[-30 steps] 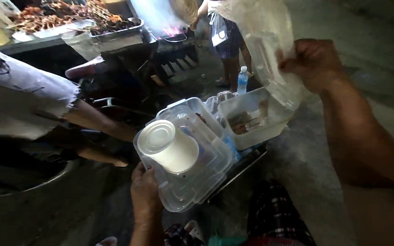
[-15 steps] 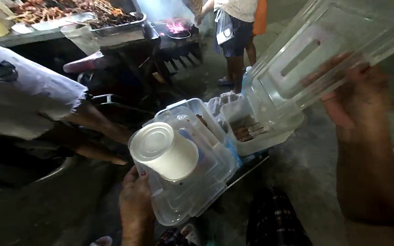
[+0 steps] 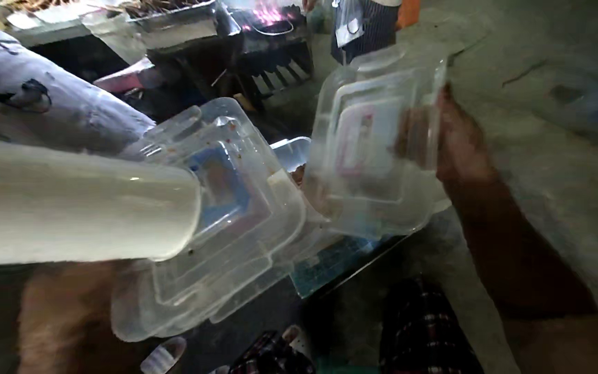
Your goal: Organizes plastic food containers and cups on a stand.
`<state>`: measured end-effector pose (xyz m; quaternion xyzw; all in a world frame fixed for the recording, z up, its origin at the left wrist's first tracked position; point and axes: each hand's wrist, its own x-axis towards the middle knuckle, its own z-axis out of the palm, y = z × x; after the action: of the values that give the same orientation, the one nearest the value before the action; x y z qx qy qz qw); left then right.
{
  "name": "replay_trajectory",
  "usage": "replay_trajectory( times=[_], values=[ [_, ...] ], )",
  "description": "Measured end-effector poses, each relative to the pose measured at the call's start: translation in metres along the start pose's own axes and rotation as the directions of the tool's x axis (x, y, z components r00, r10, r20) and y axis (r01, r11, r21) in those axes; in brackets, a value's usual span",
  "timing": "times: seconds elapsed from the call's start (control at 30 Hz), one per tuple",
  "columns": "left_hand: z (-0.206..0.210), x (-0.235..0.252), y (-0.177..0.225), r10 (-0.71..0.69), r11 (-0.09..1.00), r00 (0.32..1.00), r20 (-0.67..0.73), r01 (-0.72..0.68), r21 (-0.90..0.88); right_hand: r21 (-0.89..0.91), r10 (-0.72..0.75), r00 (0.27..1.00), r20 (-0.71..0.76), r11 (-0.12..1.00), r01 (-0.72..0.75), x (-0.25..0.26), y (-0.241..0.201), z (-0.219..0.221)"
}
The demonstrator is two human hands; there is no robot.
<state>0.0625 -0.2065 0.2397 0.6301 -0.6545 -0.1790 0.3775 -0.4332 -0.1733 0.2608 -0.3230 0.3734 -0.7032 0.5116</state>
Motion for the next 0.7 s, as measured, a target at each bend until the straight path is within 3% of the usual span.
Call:
replay_trajectory(
  times=[0.07,0.17,0.27,0.37,0.47,0.57,0.63,0.7],
  values=[
    [-0.011,0.012,0.014,-0.02,1.0,0.999,0.041,0.02,-0.006,-0.024,0.119,0.993,-0.016,0.993,-0.12,-0.001,0.019,0.018],
    [-0.014,0.013,0.058,0.053,0.974,0.999,0.012,-0.054,0.219,0.032,0.292,0.953,0.077,0.955,-0.295,-0.004,0.056,0.034],
    [0.007,-0.001,0.113,-0.008,0.99,0.999,0.036,0.002,0.143,0.003,0.366,0.93,0.028,0.93,-0.366,-0.007,0.082,0.06],
    [0.048,-0.009,0.105,-0.051,0.998,0.986,0.158,0.057,-0.035,-0.129,0.372,0.927,0.05,0.923,-0.363,0.003,0.113,0.061],
    [0.089,-0.014,0.086,-0.197,0.958,0.933,0.302,0.248,-0.141,-0.173,0.325,0.936,0.134,0.938,-0.301,0.005,0.124,0.053],
    [0.09,-0.017,0.078,-0.25,0.912,0.913,0.323,0.334,-0.238,-0.186,0.275,0.947,0.169,0.952,-0.243,-0.008,0.112,0.061],
    [0.084,-0.02,0.071,-0.212,0.891,0.9,0.38,0.338,-0.302,-0.308,0.202,0.964,0.174,0.941,-0.142,-0.013,0.116,0.055],
    [0.084,-0.023,0.058,-0.155,0.883,0.908,0.39,0.304,-0.357,-0.434,0.203,0.973,0.106,0.89,-0.139,-0.023,0.113,0.057]
  ],
)
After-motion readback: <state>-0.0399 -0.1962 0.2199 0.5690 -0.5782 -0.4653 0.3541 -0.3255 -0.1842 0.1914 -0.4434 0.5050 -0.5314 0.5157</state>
